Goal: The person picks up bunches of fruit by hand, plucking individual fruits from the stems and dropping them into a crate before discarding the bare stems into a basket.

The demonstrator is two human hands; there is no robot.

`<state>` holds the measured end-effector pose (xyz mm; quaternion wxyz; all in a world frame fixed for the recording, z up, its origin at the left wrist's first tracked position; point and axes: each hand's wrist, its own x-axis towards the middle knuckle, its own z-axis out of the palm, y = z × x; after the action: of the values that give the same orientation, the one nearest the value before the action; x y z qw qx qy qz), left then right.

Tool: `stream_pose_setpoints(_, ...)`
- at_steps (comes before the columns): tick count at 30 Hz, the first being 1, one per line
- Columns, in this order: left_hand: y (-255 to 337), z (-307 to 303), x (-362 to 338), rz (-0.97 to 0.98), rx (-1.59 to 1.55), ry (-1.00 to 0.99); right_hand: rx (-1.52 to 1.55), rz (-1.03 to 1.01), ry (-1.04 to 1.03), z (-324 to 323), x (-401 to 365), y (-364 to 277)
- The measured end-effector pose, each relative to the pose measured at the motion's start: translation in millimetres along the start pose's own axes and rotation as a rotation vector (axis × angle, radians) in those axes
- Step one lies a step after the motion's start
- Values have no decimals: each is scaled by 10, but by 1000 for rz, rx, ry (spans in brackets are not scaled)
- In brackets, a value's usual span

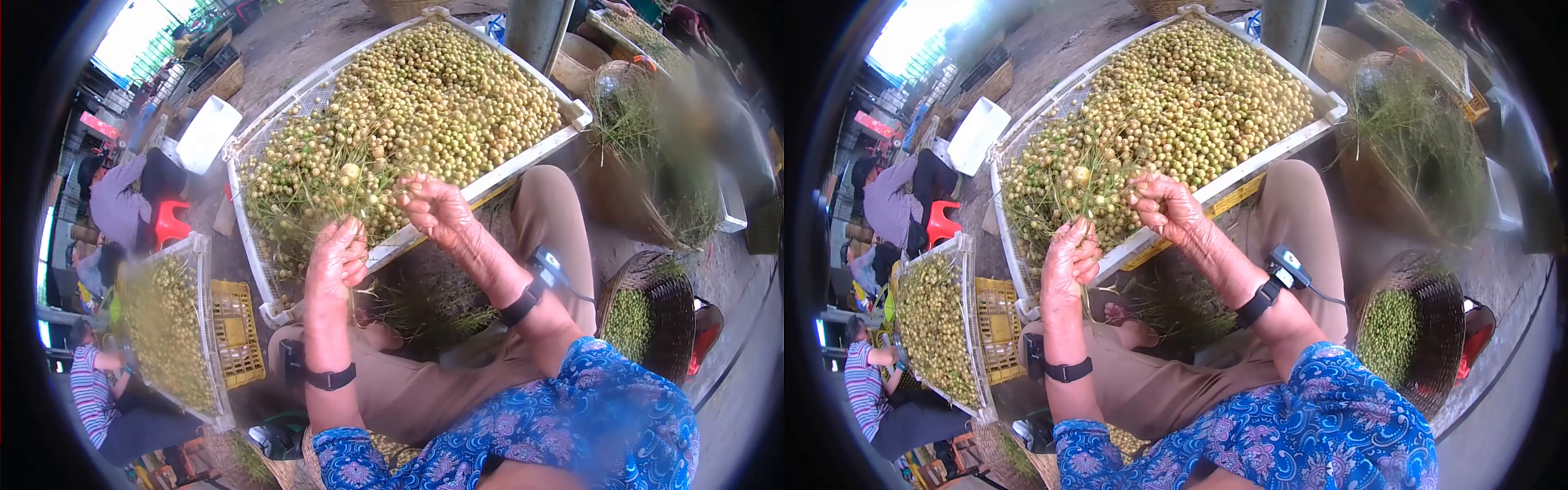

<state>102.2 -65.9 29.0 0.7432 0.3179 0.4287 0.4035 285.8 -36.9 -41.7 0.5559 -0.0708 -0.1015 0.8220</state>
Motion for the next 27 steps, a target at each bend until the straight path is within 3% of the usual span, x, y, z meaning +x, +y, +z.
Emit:
stream_pose_setpoints(7, 22, 0, -8, -10, 23, -47, 257, 138, -151, -1, -12, 20)
stream_pose_setpoints(11, 23, 16, -4, -18, -6, 22, 146, 132, 39, 50, 6, -51)
stream_pose_setpoints(14, 24, 17, 3, -44, 16, -7, 188, 113, -110, 14, 21, -124)
stream_pose_setpoints(15, 32, -4, 7, -19, -17, 4, 137, 49, -50, -4, 31, -172)
stream_pose_setpoints(19, 93, -117, 7, 37, -80, 1, -405, -99, 239, 107, 159, -425)
stream_pose_setpoints(20, 99, -122, 2, 44, -104, -17, -685, -125, 115, 86, 250, -541)
stream_pose_setpoints(22, 88, -118, -20, 48, -85, -39, -1163, -252, 424, 178, 368, -589)
stream_pose_setpoints(23, 84, -106, -23, 38, -89, -26, -1162, -256, 424, 135, 382, -601)
stream_pose_setpoints(25, 108, -91, -12, 35, -93, -18, -2378, -659, 432, 109, 403, -624)
stream_pose_setpoints(26, 113, -86, -12, 22, -109, -26, -2319, -614, 361, 132, 358, -595)
stream_pose_setpoints(27, 104, -86, -14, 6, -128, -33, -1943, -457, 198, 143, 302, -541)
